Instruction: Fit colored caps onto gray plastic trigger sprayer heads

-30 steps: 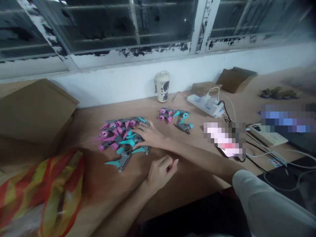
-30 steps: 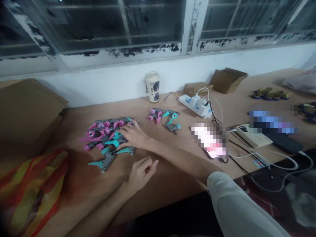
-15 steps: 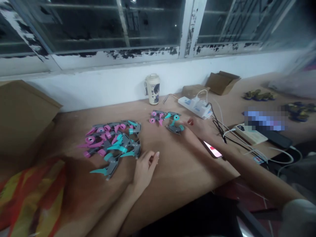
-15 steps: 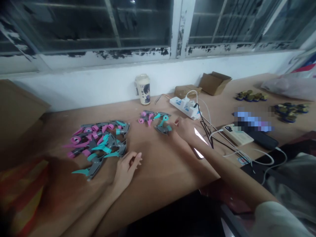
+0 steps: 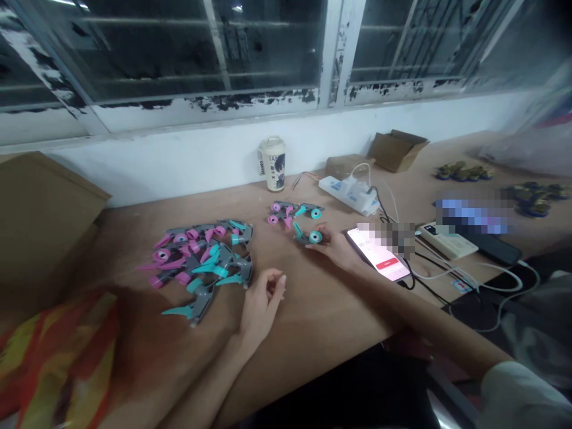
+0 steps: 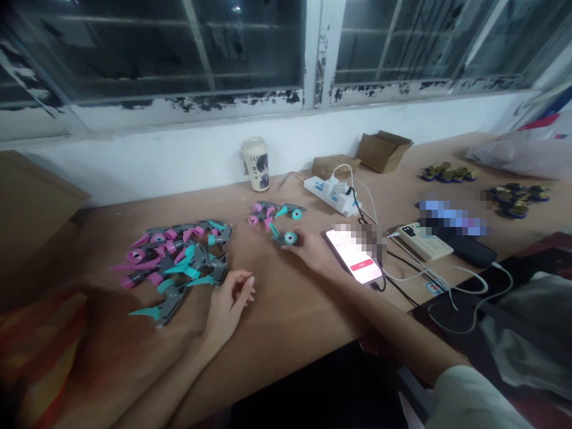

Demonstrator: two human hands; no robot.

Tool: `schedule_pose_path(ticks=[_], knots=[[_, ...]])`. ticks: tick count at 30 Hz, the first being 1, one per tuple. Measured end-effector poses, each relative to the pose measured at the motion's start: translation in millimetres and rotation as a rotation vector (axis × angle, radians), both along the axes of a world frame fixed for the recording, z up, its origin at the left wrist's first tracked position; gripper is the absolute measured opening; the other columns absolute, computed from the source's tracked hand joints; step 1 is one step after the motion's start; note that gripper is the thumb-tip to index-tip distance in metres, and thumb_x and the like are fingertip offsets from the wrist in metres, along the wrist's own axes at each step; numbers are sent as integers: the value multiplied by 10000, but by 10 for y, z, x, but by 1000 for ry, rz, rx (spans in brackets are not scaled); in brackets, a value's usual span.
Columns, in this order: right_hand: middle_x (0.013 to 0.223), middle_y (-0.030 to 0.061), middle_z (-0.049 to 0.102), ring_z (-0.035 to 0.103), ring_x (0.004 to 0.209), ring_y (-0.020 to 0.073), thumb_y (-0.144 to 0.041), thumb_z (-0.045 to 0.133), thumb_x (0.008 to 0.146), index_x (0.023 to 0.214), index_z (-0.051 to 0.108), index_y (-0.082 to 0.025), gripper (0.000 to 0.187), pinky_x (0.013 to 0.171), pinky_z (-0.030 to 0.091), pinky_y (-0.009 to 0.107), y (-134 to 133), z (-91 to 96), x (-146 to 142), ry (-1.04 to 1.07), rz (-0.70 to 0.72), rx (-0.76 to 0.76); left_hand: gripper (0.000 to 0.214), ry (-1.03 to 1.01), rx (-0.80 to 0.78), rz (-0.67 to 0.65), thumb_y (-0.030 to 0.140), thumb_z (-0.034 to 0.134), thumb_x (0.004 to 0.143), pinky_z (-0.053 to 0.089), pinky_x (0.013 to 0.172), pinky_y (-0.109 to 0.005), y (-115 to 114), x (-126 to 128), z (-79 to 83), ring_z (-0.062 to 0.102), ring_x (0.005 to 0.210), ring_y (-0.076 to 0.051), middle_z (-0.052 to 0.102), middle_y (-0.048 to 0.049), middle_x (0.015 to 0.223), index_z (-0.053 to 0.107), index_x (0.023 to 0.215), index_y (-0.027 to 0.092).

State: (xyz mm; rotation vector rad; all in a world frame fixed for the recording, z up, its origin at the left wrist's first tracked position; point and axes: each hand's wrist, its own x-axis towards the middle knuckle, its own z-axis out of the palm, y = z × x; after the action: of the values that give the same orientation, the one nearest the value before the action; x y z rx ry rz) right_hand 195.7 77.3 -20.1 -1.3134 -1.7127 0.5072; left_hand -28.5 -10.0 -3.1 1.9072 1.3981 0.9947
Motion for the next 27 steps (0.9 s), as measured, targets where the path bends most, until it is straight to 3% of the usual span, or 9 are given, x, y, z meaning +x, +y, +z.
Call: schedule_pose_path(ticks=[2,5,9,13,17,22,27], knots=[[939,39,671,644,846,155,-340,627,759,1007,530,-186,307,736,488,280,-110,59,-58,42,57,-9,169,33,33,10,350,459,890,489,520,-220,3,-3,-8,603,548,-110,612,20,689,528,935,203],[1023,58,663,636,911,181,-316,635,761,1084,495,-210,368,846,456,371,-315,178,-127,61,25,43,144,75,117,48,317,512,862,478,518,-218,2,-1,1,567,531,-100,608,14,702,554,926,196],[881,-6,692,618,873,191,-256,642,765,946,600,-256,186,1017,241,512,-589,249,-187,-178,-10,239,161,16,185,15,251,540,841,489,531,-201,-24,40,76,603,676,-121,632,-24,821,600,982,203],[916,-19,701,599,886,175,-239,580,826,1060,606,-305,244,1033,167,505,-741,154,-245,-344,146,311,237,-52,138,-68,231,539,840,513,556,-207,-34,85,106,622,822,-150,631,-56,963,604,1068,221],[969,-17,702,589,927,166,-265,550,861,1110,584,-311,255,1052,112,486,-767,40,-291,-419,276,361,320,-85,-3,-165,210,587,803,532,640,-247,19,60,-1,631,834,-154,649,-54,976,567,1122,221],[910,-2,712,604,913,144,-285,557,864,1001,605,-236,153,1059,113,438,-765,-25,-322,-364,294,416,244,-71,-142,-239,234,610,782,510,639,-248,86,-13,-81,632,812,-161,663,-47,929,600,1024,206],[864,-19,717,605,850,138,-273,574,854,949,619,-241,110,1041,139,421,-770,-54,-317,-346,291,471,228,-69,-166,-248,252,630,771,495,651,-244,91,-28,-55,621,800,-157,656,-35,910,609,995,213]])
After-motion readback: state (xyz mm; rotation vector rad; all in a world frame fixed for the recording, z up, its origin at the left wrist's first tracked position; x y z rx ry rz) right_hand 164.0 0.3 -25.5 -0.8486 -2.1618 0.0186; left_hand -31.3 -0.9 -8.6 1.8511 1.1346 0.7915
